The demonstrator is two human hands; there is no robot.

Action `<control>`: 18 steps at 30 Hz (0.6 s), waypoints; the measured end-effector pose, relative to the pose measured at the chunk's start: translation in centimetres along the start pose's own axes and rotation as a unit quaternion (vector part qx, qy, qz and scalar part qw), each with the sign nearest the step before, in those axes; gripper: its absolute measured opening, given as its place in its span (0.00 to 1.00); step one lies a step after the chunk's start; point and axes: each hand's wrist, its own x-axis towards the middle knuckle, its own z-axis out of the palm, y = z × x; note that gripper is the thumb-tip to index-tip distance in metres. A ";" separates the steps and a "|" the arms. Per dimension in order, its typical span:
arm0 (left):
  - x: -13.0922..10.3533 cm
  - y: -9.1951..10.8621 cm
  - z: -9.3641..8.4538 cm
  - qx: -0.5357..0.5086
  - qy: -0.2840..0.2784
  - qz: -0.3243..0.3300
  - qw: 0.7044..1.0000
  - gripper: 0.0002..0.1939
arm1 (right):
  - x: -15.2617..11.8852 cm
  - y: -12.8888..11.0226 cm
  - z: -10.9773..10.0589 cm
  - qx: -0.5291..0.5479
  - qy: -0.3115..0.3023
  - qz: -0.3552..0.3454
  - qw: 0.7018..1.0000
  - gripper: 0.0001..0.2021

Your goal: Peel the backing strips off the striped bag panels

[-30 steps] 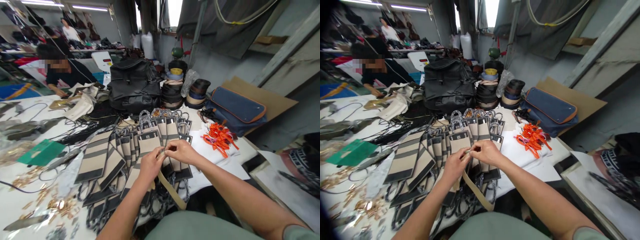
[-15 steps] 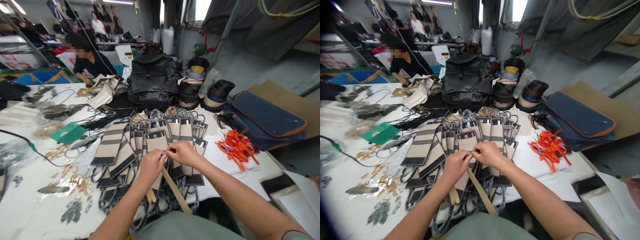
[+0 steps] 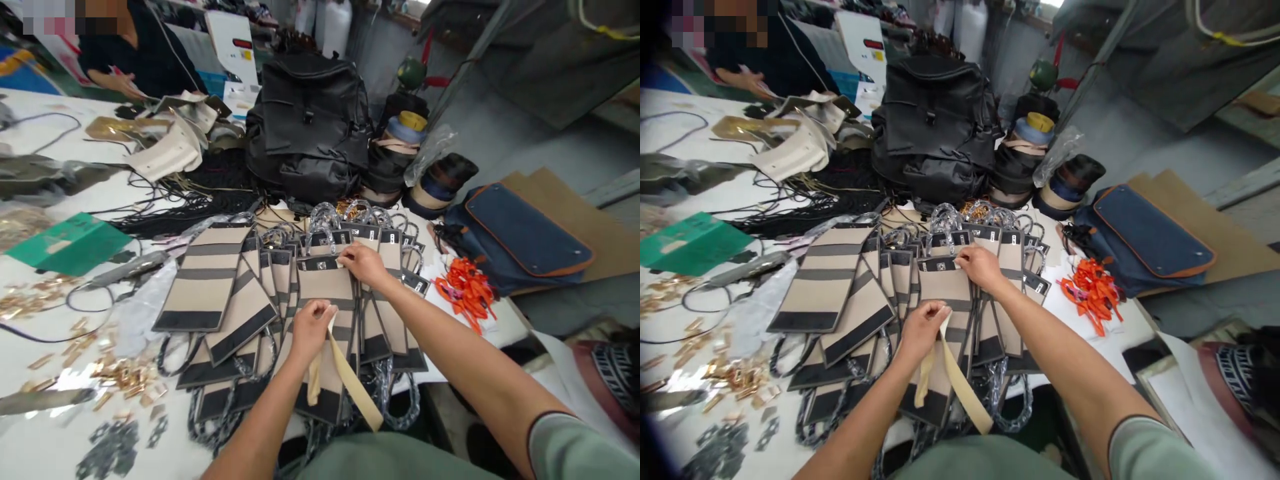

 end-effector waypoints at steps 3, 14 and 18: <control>0.6 -1.9 0.3 -0.084 -0.023 -0.077 0.993 0.15 | 0.4 -0.1 1.2 -0.070 0.007 0.011 0.997 0.08; 0.5 -4.2 0.5 -0.146 -0.035 -0.083 0.985 0.12 | -1.3 0.9 4.7 -0.155 0.076 0.024 0.985 0.10; -0.1 -3.6 0.2 -0.166 -0.057 -0.071 0.982 0.09 | -1.1 2.4 5.4 -0.018 0.122 0.114 0.986 0.13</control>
